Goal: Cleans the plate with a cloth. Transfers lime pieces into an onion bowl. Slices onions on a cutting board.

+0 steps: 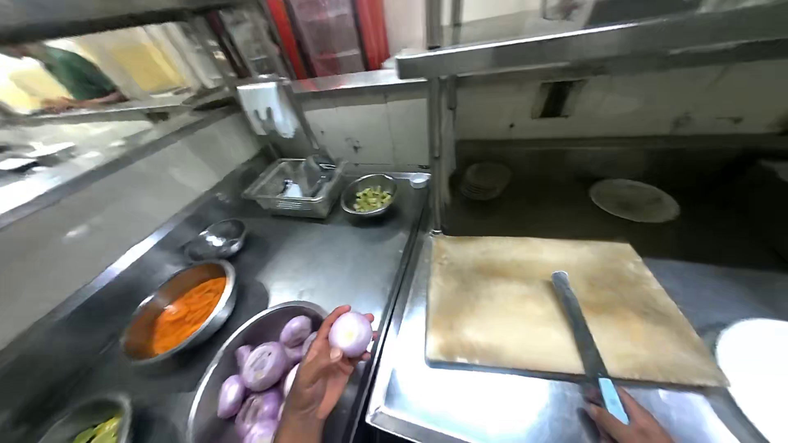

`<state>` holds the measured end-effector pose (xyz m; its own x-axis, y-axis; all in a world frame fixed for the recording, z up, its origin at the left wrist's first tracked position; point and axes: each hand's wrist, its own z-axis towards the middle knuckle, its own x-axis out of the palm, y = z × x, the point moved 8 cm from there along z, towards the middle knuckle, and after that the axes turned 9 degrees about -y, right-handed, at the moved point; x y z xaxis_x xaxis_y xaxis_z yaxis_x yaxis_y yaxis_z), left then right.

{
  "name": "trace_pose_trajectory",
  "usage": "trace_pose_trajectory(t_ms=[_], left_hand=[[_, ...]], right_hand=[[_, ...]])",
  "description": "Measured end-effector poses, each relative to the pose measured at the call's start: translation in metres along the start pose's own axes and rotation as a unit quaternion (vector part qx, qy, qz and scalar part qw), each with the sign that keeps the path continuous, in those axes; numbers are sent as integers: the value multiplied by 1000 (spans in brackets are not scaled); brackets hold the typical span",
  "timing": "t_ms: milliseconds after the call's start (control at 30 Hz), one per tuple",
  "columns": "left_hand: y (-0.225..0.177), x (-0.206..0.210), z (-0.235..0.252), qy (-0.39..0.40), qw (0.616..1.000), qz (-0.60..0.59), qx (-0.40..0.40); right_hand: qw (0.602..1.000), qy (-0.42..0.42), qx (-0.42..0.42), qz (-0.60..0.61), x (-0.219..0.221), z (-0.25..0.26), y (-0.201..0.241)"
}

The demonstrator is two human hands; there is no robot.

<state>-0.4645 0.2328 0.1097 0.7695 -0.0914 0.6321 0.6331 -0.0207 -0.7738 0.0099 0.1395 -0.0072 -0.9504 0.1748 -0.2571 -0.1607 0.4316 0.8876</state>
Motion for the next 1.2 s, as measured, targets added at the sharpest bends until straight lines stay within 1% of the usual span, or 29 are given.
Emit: trace_pose_trajectory(t_ms=[33,100,167,267,400,500,567,600,667,700,733,767,867,933,1000,1067,1133,1200], left_hand=[[14,6,2,7,1000,11,-16],[44,17,5,-7,998,57,-38],[72,32,6,-27,991,124,-38],[103,61,6,-58,966,252,8],[135,104,13,-71,939,330,62],[165,133,29,-50,899,428,79],[186,153,39,-25,861,498,98],[196,163,42,-9,839,532,117],[213,180,42,21,786,589,186],[217,184,40,28,768,601,218],[219,186,38,34,761,604,234],[219,186,38,47,762,602,233],[219,183,39,120,786,571,204],[219,182,41,150,795,556,191],[219,182,44,148,812,535,184],[219,188,50,136,825,513,194],[221,203,54,135,816,514,229],[231,216,57,142,797,530,253]], right_hand=[[1000,-3,7,6,1,-1,2],[1000,-13,20,18,0,-1,-1],[999,-10,23,29,0,1,-4],[999,21,33,37,3,1,-8],[995,75,23,59,3,1,-12],[991,108,14,71,3,0,-12],[989,125,10,83,1,1,-9],[987,133,8,90,0,2,-8],[984,149,4,102,-1,4,-6],[983,155,2,104,-2,5,-6],[982,158,1,105,-2,6,-6],[981,160,0,106,-2,7,-6],[983,151,-3,107,-4,5,-6],[984,136,-3,113,-5,6,-6],[986,117,-12,120,-6,6,-7],[987,105,-29,121,-6,8,-6],[987,97,-38,121,-5,8,-5],[988,86,-40,123,-5,6,-5]])
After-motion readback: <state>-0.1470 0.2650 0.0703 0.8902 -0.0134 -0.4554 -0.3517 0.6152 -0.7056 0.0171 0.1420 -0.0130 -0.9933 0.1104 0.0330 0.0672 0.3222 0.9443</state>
